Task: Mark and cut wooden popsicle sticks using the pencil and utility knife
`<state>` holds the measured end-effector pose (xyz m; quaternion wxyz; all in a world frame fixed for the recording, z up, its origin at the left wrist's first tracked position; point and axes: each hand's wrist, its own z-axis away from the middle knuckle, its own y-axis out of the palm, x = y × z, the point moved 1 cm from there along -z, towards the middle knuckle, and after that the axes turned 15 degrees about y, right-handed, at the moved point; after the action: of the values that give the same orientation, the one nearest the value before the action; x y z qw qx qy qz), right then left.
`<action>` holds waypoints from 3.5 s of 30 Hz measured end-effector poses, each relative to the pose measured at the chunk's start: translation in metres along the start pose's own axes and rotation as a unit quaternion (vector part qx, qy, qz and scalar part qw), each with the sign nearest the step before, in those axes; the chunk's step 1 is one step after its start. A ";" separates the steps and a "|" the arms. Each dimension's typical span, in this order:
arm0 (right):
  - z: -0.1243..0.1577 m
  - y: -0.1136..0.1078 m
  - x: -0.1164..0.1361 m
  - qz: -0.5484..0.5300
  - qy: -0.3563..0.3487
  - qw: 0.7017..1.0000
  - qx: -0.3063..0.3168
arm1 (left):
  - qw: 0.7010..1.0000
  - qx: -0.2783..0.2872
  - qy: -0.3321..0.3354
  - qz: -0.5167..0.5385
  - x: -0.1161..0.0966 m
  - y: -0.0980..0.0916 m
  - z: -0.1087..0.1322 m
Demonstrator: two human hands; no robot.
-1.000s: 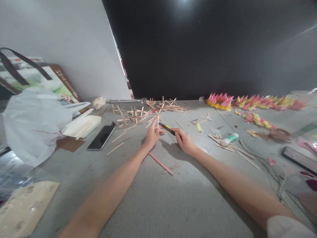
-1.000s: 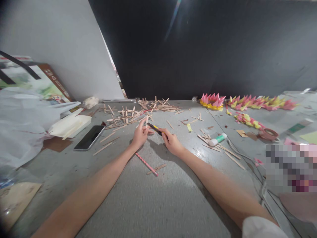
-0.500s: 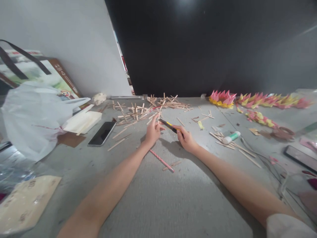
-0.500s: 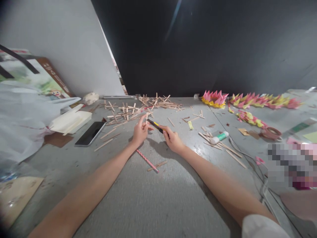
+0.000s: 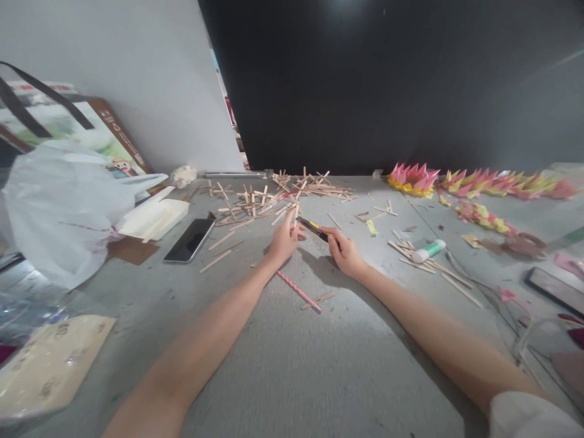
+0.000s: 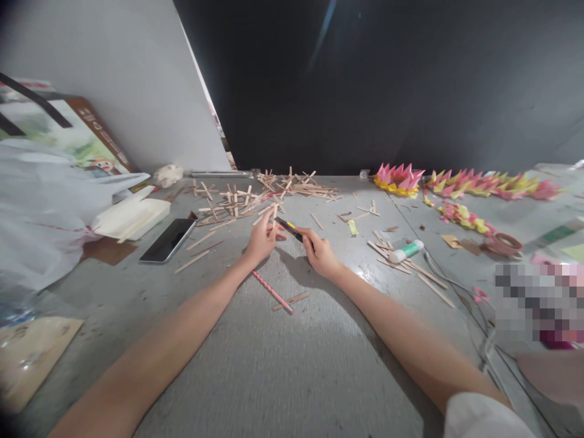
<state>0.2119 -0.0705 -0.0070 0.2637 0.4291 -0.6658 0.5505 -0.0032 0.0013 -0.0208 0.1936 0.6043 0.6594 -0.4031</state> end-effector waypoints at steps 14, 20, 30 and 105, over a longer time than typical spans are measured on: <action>0.000 -0.001 0.004 -0.005 -0.001 1.000 0.016 | 0.999 -0.025 0.004 0.019 -0.002 0.003 -0.002; -0.001 0.000 0.004 -0.005 0.004 1.000 0.018 | 0.999 -0.027 -0.003 0.029 -0.006 0.003 -0.001; 0.001 0.000 0.002 -0.005 0.007 0.999 0.033 | 0.999 -0.036 -0.002 0.031 -0.007 0.002 -0.003; -0.011 0.005 -0.004 -0.068 -0.021 0.997 0.008 | 0.999 -0.019 -0.021 -0.017 -0.004 -0.001 -0.002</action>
<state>0.2081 -0.0584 -0.0100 0.2827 0.4872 -0.6358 0.5276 -0.0024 0.0007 -0.0162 0.2118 0.5807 0.6730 -0.4061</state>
